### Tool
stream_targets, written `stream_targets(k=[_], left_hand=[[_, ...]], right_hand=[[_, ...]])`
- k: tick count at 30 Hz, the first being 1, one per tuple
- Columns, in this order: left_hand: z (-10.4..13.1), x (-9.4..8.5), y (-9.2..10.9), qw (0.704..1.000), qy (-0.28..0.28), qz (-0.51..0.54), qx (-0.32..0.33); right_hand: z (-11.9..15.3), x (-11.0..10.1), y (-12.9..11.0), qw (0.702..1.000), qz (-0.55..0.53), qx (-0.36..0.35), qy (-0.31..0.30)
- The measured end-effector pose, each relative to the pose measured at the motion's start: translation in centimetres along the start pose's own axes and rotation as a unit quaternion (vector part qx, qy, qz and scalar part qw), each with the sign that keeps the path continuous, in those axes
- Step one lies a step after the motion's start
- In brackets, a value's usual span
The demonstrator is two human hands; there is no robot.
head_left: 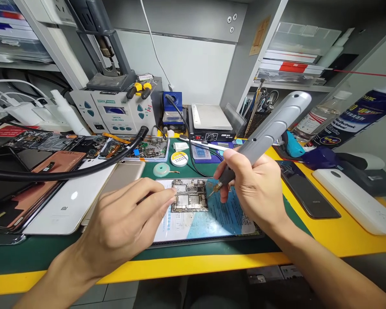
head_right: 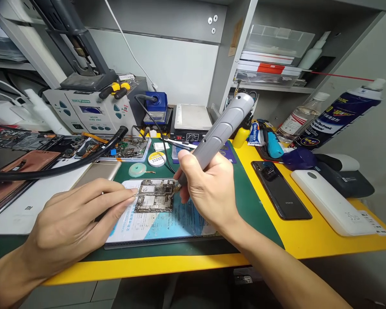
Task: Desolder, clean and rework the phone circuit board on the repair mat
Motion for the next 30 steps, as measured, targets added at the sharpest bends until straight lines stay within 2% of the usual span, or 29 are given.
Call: stream_targets(k=[5, 7, 15, 23, 30], left_hand=[[-0.2, 0.4, -1.0, 0.991, -0.039, 0.107, -0.070], [-0.3, 0.8, -1.0, 0.987, -0.063, 0.126, -0.076], [-0.2, 1.3, 0.1, 0.989, -0.107, 0.105, -0.016], [0.0, 1.4, 0.3, 0.988, -0.114, 0.108, -0.006], [0.5, 1.4, 0.5, 0.991, -0.129, 0.044, 0.013]], right_hand=[[-0.1, 0.0, 0.0, 1.000, -0.017, -0.012, 0.003], [-0.1, 0.0, 0.0, 1.000, -0.023, -0.014, 0.003], [0.3, 0.9, 0.1, 0.999, -0.037, -0.009, -0.030], [0.4, 1.3, -0.1, 0.994, -0.074, -0.053, -0.052], [0.5, 1.8, -0.2, 0.994, -0.054, -0.065, -0.066]])
Point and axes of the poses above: each hand's wrist, its own z-axis away from the middle knuckle, its own x-axis out of the palm, y = z × x, the point moved 9 cm from there along -z, towards the middle knuckle, and after that the axes turned 3 degrees about -x, right-handed, at the moved point
